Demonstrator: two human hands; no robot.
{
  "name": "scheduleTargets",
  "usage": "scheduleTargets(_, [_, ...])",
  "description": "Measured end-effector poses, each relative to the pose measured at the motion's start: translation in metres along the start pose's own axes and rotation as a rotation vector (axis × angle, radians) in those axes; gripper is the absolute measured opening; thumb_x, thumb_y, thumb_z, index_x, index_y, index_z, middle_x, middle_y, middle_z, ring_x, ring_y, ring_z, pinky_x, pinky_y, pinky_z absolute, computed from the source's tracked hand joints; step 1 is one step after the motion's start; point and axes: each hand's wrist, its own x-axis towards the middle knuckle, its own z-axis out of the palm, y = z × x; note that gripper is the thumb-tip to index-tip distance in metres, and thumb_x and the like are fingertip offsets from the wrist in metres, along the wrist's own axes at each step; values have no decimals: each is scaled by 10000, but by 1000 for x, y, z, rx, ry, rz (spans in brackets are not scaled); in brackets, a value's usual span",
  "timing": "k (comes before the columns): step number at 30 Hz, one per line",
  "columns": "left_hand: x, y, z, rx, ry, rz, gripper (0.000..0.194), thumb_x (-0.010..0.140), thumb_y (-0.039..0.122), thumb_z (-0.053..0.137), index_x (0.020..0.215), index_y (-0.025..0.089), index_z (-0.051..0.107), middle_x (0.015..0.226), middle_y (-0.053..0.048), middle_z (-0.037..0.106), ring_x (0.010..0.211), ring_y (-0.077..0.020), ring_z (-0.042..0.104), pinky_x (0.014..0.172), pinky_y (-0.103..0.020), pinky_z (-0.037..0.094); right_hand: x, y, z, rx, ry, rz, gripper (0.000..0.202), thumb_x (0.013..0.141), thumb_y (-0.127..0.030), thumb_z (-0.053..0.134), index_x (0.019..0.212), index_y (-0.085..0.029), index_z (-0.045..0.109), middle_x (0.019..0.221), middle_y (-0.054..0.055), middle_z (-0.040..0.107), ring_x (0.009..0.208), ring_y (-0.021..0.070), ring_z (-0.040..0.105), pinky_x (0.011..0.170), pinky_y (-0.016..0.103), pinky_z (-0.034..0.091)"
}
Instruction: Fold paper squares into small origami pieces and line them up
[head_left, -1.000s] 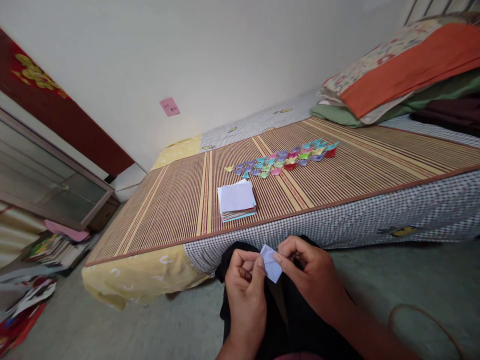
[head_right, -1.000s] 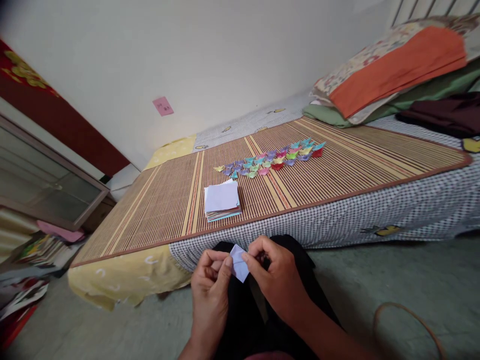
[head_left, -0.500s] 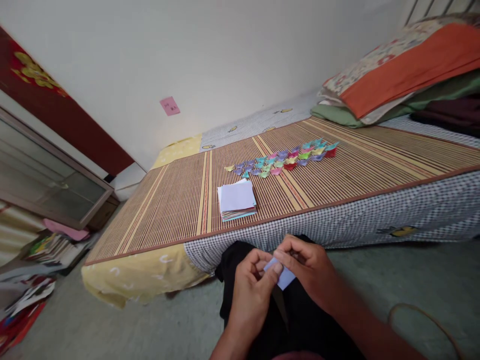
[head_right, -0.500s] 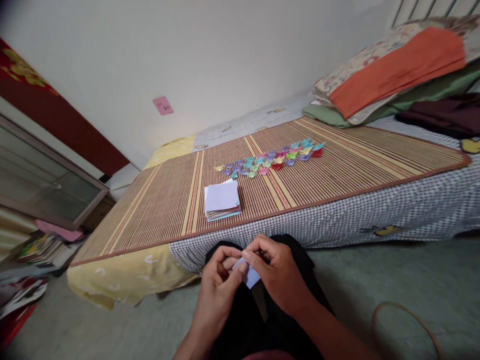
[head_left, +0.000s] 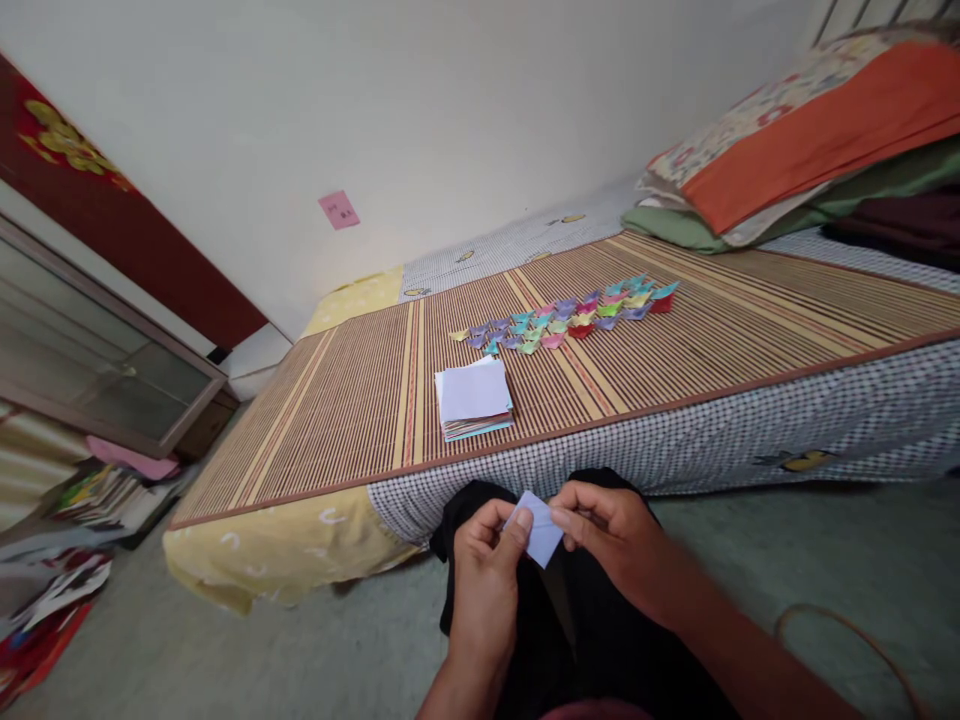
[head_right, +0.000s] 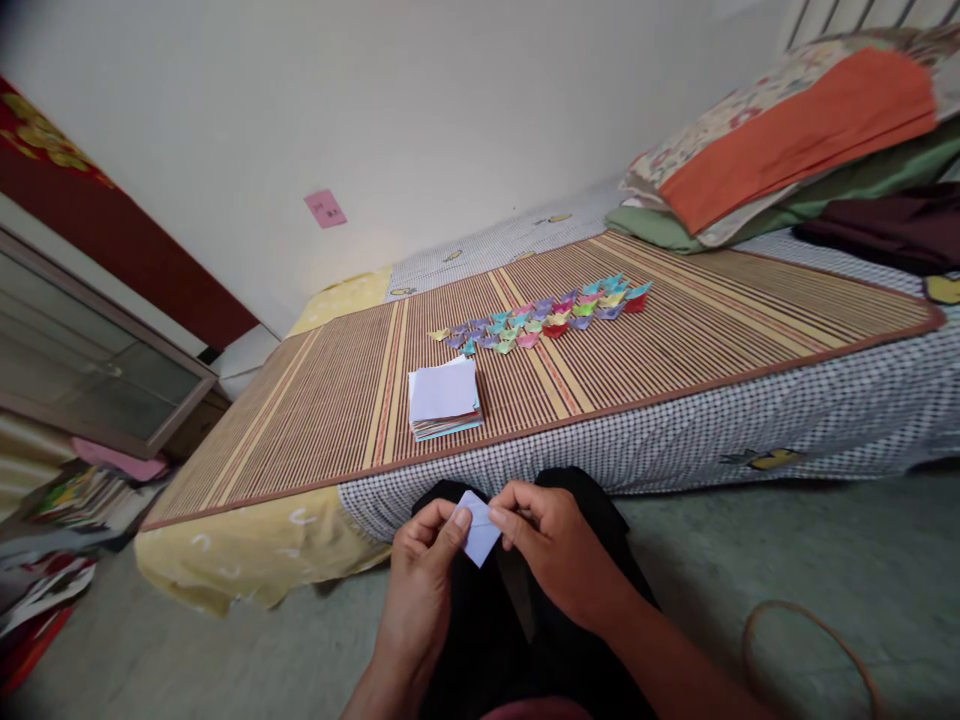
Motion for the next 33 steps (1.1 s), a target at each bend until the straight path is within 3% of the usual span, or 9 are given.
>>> scheduleTargets(6, [1,-6,-2,-56,-7,-11,334,888,408,726,706,149,621,641,15,561,612,-111,426,594,-226,361,0,2,-8,32,-76,17,257,939,-363,570,772,-179,634,658,-13,580,634,154,545,612,273,418])
scheduleTargets(13, [-1,-5,-1,-73,49,-11,313,858,421,758,752,141,668,660,10,603,607,-109,458,597,-221,378,-1,-2,-12,13,-57,23,236,932,-348,575,762,-187,605,652,-28,523,606,139,480,557,258,376])
scheduleTargets(18, [-2,-2,1,-35,-20,-36,307,827,395,793,709,123,713,643,-2,630,610,-110,488,613,-222,384,0,-8,-16,-47,2,-96,213,967,-323,532,830,-195,632,698,-21,561,638,144,514,588,259,410])
scheduleTargets(23, [-3,-4,4,51,37,91,246,860,368,767,766,141,759,675,1,654,652,-125,513,646,-236,410,1,-9,-5,26,43,-31,257,960,-376,563,794,-194,638,659,-29,548,602,143,500,553,259,398])
scheduleTargets(28, [-2,1,8,80,57,113,211,829,339,794,743,152,746,678,6,668,653,-128,538,654,-235,428,3,-7,1,-69,103,-133,275,986,-319,515,763,-195,617,705,-17,565,677,155,537,637,272,413])
scheduleTargets(33, [1,10,8,28,-68,14,298,827,393,781,677,144,711,582,-6,642,606,-146,575,627,-245,440,8,-12,-10,-60,-2,-208,299,1019,-286,472,764,-196,599,723,-15,564,679,151,552,659,276,417])
